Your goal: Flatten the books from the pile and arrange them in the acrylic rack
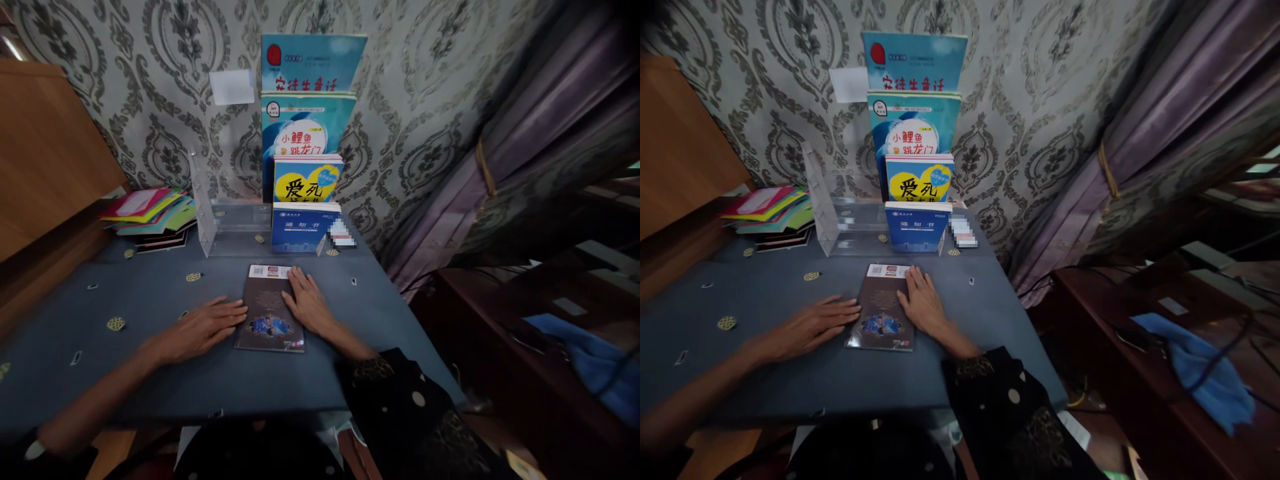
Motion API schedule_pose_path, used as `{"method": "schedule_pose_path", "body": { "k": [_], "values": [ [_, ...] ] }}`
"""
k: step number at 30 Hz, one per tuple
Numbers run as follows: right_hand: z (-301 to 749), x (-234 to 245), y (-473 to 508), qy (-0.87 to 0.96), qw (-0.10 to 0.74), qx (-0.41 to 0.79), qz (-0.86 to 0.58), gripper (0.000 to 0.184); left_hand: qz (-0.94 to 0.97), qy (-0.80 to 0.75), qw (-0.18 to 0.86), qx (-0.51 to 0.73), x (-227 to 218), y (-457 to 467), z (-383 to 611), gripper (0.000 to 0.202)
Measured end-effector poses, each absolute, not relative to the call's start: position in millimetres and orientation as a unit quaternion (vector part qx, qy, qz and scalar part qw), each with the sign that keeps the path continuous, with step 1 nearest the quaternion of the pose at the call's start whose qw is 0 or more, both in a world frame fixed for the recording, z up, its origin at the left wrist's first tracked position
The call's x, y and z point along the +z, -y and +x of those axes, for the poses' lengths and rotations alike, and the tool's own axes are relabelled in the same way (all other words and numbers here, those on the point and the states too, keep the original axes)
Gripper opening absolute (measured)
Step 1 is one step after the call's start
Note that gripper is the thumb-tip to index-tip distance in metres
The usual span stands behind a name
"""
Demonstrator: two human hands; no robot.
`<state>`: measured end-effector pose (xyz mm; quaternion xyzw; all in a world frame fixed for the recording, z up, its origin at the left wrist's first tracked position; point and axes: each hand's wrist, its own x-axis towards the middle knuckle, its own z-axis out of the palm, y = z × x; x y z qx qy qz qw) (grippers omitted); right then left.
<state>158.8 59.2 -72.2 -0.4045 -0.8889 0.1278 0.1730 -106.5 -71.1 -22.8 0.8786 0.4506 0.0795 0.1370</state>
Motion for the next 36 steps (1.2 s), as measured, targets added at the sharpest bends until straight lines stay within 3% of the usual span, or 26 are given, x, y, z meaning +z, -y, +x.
{"method": "schedule_pose_path", "body": {
  "k": [17, 30, 36],
  "values": [
    [167, -67, -74, 0.859, 0.201, 0.254, -0.397, 0.059, 0.913, -0.384, 0.118, 0.073, -42, -8, -23, 0.045],
    [168, -62, -53, 0.898, 0.166, 0.15, -0.379, 0.057, 0.92, -0.33, 0.188, 0.096, -38, 55, -25, 0.049],
    [183, -61, -29, 0.917, 0.162, 0.136, -0.339, 0.054, 0.919, -0.337, 0.171, 0.113, -38, 65, -27, 0.049]
  ]
}}
